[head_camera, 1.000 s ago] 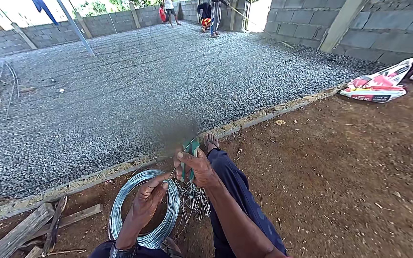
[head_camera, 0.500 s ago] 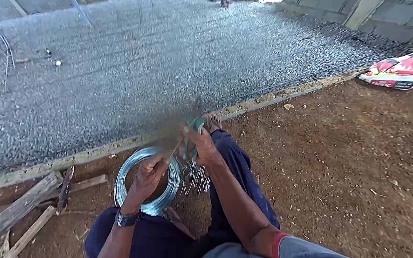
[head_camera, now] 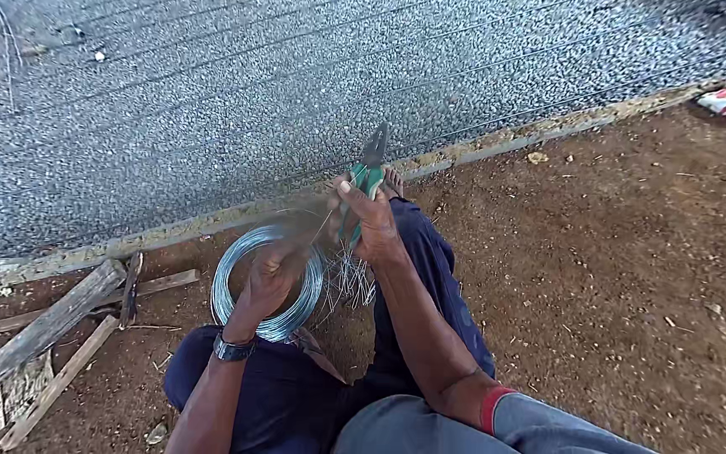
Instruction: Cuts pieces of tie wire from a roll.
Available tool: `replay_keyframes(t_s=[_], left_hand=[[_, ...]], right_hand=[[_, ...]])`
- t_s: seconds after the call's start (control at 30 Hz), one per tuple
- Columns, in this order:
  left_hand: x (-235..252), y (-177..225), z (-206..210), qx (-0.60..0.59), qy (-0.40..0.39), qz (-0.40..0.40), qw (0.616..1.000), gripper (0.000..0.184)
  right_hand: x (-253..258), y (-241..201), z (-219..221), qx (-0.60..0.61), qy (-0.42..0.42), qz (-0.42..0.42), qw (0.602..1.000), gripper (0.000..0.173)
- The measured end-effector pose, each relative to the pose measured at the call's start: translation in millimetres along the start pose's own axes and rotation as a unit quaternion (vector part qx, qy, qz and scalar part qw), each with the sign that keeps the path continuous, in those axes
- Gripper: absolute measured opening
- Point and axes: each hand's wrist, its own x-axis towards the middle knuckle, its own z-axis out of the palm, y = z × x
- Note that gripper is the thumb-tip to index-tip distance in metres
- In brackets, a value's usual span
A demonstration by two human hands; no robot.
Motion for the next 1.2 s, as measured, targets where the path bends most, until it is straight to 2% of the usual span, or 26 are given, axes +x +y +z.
replay_keyframes(t_s=[0.73, 0.93, 1.2], left_hand=[[6, -1, 5, -0.052, -0.005, 0.011, 0.999, 0.031], [7, 7, 5, -0.01, -0.001, 0.007, 1.0, 0.031], [8, 2, 5, -0.059, -0.008, 0.056, 0.997, 0.029]], right_hand=[[13, 2, -2, 0.029, 0.007, -0.031, 0.999, 0.023], [12, 0, -1, -0.008, 0.014, -0.047, 0.999, 0.022], [13, 2, -2, 0.01, 0.009, -0.068, 0.998, 0.019]])
